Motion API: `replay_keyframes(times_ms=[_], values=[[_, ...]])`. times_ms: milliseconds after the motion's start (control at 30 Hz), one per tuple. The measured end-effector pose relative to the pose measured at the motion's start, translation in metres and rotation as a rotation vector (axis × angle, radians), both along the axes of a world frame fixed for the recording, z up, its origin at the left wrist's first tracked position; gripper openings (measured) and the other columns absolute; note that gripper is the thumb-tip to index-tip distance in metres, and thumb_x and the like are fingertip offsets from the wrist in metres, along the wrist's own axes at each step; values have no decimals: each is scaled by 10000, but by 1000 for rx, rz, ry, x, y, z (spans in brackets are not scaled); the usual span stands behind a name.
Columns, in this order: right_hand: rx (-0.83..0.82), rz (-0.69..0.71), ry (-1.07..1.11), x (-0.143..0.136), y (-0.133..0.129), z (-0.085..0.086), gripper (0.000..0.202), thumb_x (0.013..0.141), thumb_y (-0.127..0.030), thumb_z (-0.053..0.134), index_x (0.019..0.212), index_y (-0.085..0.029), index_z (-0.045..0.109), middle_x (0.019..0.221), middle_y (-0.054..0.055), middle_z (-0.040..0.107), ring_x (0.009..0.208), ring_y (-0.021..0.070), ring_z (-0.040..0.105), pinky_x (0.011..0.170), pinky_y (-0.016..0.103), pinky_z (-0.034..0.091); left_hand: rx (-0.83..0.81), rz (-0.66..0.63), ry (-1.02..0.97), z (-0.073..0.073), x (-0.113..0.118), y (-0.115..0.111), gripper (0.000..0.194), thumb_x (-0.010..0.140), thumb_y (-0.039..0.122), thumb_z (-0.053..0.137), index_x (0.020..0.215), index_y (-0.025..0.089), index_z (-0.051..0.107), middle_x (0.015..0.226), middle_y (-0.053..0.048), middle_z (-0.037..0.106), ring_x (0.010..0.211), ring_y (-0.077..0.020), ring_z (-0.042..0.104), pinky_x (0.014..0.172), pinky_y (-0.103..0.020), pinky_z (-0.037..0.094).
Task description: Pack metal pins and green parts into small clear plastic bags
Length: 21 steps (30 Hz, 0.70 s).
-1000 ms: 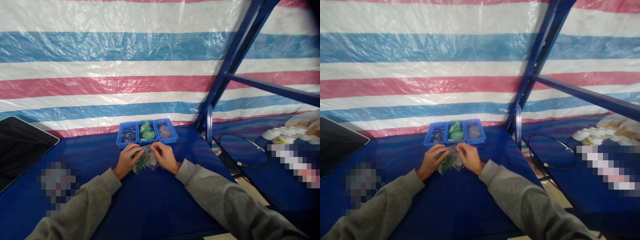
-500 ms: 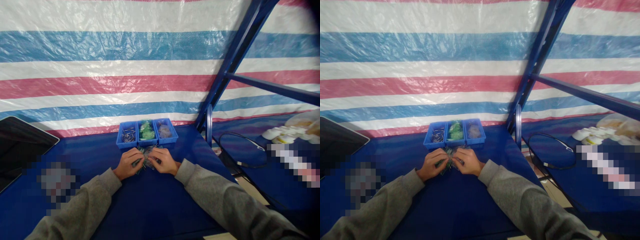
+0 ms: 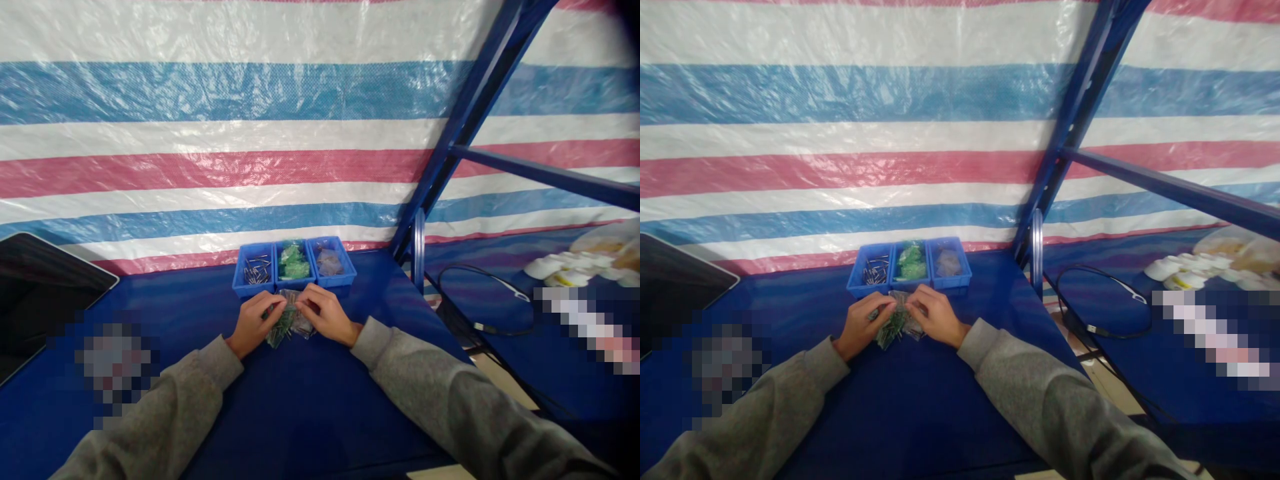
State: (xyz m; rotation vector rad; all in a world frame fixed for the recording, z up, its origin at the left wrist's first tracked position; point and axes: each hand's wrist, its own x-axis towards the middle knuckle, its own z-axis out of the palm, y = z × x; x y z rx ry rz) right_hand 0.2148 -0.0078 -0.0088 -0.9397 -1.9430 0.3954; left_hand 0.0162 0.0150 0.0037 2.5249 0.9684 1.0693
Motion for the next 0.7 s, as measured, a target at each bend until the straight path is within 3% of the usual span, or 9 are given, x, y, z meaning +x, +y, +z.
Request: replay_keyframes(times_ms=[200,367,700], values=[[-5,18,-13,0,0,0,170,900,-247,450,818,-169,575,725,10,490,653,120,468,609,240,377,-45,27,-59,2,1,-2,231,834,281,546,1029,161,578,921,-46,644,694,-112,591,689,-232,483],[15,52,-20,0,0,0,188,905,-262,441,826,-171,585,725,15,502,669,127,481,623,245,392,-38,-49,-20,3,0,-1,145,848,263,522,904,163,612,804,-37,633,712,-125,580,687,-241,470],[14,43,-47,0,0,-2,171,898,-272,457,854,-173,589,740,20,522,685,129,490,640,247,401,15,-86,-4,3,3,-2,97,827,214,526,880,157,584,835,-49,616,760,-134,569,720,-251,464]])
